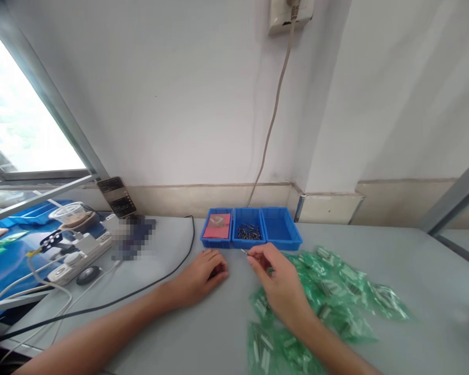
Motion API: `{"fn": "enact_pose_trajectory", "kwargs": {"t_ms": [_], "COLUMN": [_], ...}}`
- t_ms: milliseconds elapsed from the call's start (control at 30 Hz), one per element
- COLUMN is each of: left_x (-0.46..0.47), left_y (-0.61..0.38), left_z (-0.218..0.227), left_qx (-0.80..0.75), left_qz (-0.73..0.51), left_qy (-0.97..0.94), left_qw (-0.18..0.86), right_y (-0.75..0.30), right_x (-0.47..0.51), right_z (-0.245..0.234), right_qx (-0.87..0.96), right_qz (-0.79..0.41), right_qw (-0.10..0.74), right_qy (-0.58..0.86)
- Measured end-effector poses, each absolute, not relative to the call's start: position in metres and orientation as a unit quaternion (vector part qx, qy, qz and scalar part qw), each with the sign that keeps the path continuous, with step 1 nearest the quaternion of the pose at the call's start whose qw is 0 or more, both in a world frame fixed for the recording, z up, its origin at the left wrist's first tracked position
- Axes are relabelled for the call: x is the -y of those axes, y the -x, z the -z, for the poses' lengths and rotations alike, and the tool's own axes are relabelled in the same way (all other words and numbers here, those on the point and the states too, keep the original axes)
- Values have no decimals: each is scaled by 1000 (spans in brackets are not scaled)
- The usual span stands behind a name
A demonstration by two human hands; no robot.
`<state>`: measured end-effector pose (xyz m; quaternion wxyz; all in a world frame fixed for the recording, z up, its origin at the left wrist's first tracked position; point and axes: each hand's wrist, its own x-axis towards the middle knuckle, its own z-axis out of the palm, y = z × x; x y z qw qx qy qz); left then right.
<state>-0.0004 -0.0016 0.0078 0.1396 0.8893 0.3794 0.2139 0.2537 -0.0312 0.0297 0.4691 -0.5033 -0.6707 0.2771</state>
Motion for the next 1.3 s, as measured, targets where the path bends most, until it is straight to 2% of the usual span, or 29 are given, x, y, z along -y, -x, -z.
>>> {"fn": "enact_pose_trajectory", "kwargs": {"t_ms": [367, 667, 800, 1033, 1133, 1300], "left_x": [2, 1, 2, 2, 2, 2], "left_y": [-1, 0, 0, 0, -1, 0], "left_z": [-8, -6, -8, -10, -10, -9], "left_qx": [-378, -374, -375, -371, -372, -373], "left_qz": [-218, -217, -215, -219, -220, -222], "left_qy": [-888, -892, -892, -891, -890, -888], "left_qw": [147, 134, 135, 144, 146, 154], "right_y": [-253, -248, -249, -250, -248, -246], "right_x": [28, 28, 27, 29, 31, 27], "right_z": [-28, -30, -28, -19, -19, -23], "right_qx": [651, 522, 531, 628, 633, 563], "right_qz": [-348, -561, -541, -410, -428, -493], "right_qw": [461, 469, 473, 447, 435, 466], "right_qy": [493, 440, 449, 487, 476, 472]}}
